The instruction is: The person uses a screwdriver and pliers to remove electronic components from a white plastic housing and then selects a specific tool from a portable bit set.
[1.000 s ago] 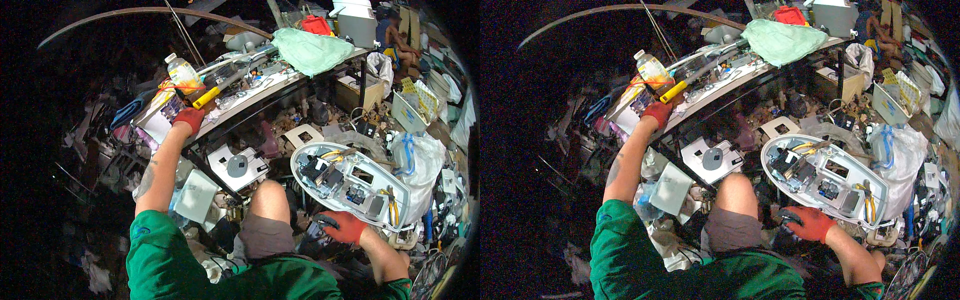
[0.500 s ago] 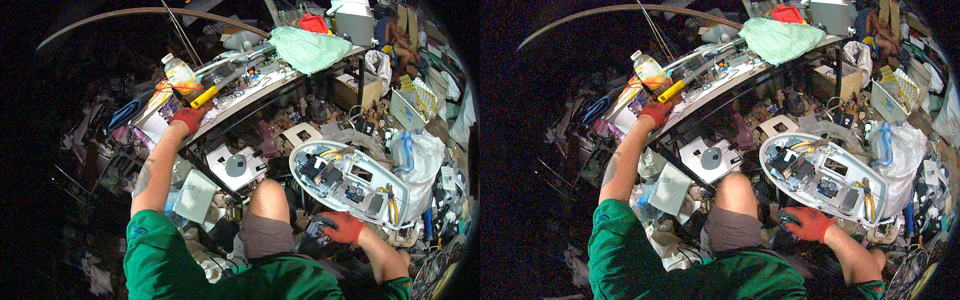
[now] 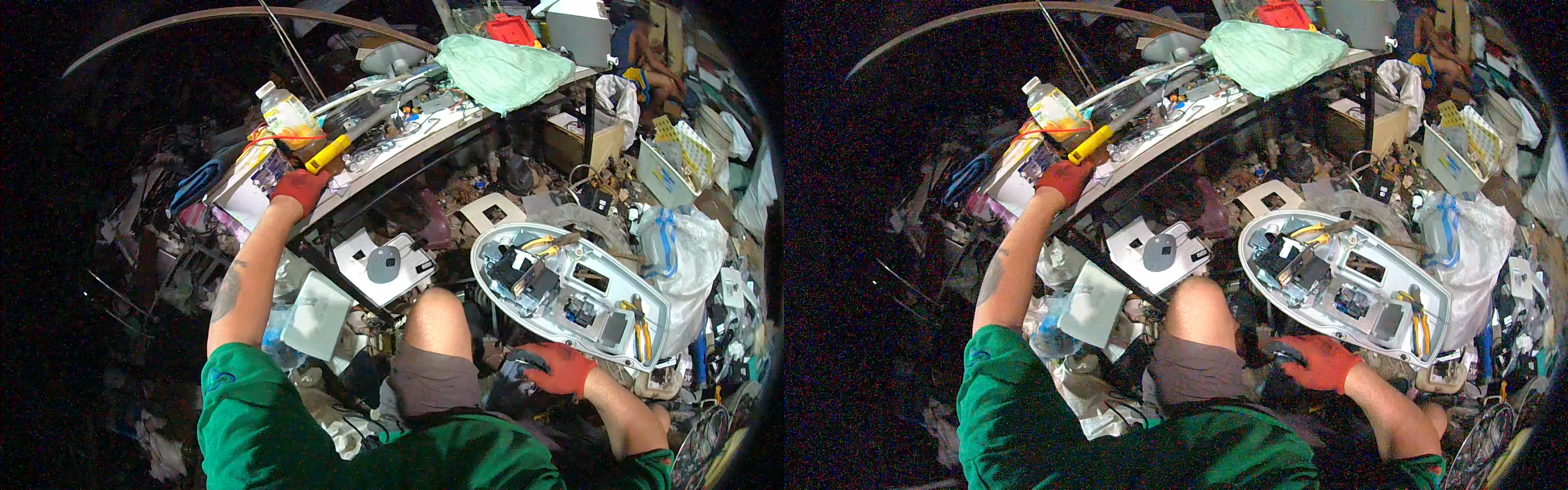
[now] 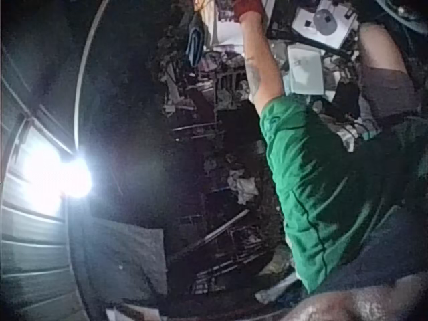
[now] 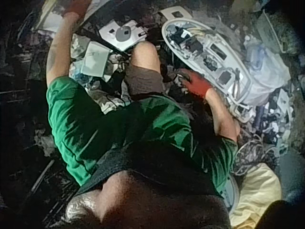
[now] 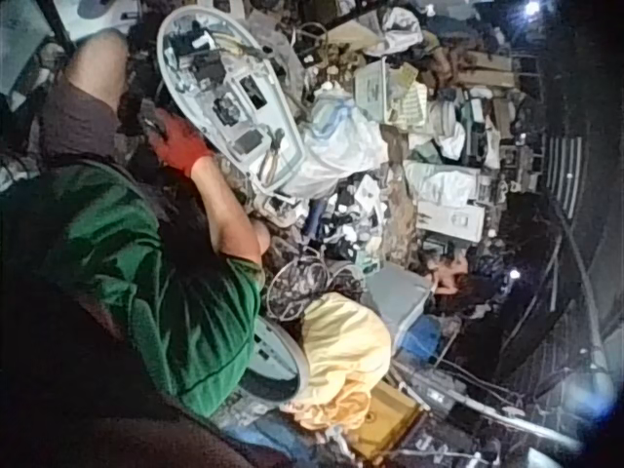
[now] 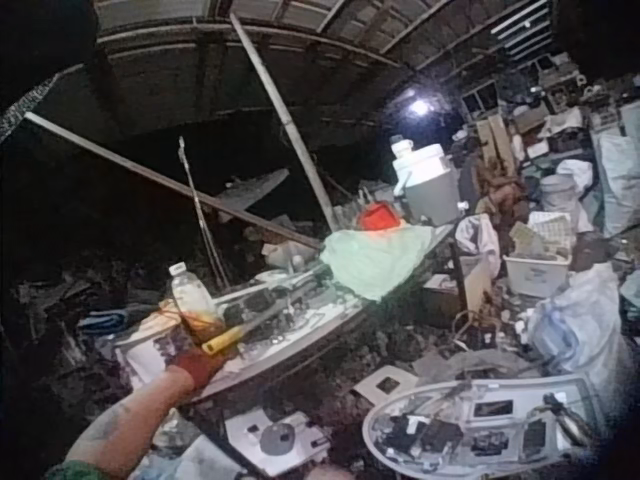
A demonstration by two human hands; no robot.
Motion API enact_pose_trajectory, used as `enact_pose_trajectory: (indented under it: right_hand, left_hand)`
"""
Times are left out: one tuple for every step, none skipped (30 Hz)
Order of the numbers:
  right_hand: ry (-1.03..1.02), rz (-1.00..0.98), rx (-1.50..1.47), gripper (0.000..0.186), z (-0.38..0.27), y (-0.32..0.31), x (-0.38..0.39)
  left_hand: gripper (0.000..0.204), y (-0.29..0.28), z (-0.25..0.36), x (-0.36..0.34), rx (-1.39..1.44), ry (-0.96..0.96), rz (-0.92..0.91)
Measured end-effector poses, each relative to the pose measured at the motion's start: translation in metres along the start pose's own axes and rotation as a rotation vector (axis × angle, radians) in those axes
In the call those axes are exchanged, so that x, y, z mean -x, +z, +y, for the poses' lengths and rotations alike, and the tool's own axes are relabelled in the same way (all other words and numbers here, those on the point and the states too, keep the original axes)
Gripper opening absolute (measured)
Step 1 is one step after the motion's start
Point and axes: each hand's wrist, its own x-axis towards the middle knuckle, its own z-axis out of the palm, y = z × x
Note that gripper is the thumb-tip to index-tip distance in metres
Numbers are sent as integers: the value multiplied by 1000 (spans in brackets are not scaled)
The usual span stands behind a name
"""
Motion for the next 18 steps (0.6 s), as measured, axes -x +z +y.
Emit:
enact_pose_trajectory:
  right_hand:
    - [-6,11,11,47,3,2,1]
    - [-15,13,3,47,5,3,1]
    - [-26,15,-5,48,6,3,1]
    - [-30,19,-11,49,7,3,1]
    - [-21,8,-20,50,5,1,2]
    - [-14,-3,-29,50,2,-3,2]
    - [-8,-14,-39,50,0,-5,3]
    - [18,-8,-49,49,1,-3,3]
    - [42,-4,-60,48,4,0,3]
    - [63,1,-71,47,5,2,3]
    - [50,16,-90,49,4,-1,4]
    - [36,31,-111,52,2,-5,5]
    - [22,45,-132,54,0,-8,6]
    - [32,91,-80,55,9,-6,10]
    - [45,135,-28,56,24,-1,13]
    - [48,176,22,58,32,1,17]
    - [21,139,-96,59,11,-14,13]
    - [65,63,-230,61,5,-21,8]
  left_hand:
    - [25,2,0,-1,46,-61,-5]
    - [25,3,-2,0,9,-16,39]
    - [25,5,-4,4,-29,29,83]
    - [25,3,0,6,-62,77,128]
    - [23,0,3,7,-57,49,113]
    - [22,-4,5,7,-52,20,96]
    - [20,-7,7,9,-49,-10,81]
    - [20,-10,6,14,-59,31,98]
    - [20,-13,3,22,-69,71,115]
    - [20,-15,-3,31,-81,110,131]
    - [22,-13,-4,36,-56,147,211]
    - [21,-13,-8,41,-59,144,263]
    - [21,-12,-12,47,-62,141,315]
    - [21,-16,-1,50,-50,149,370]
    - [28,-20,7,59,-3,152,428]
    - [36,-22,12,70,82,84,477]
    - [35,-24,19,84,183,34,558]
    - [35,-25,29,96,287,-16,637]
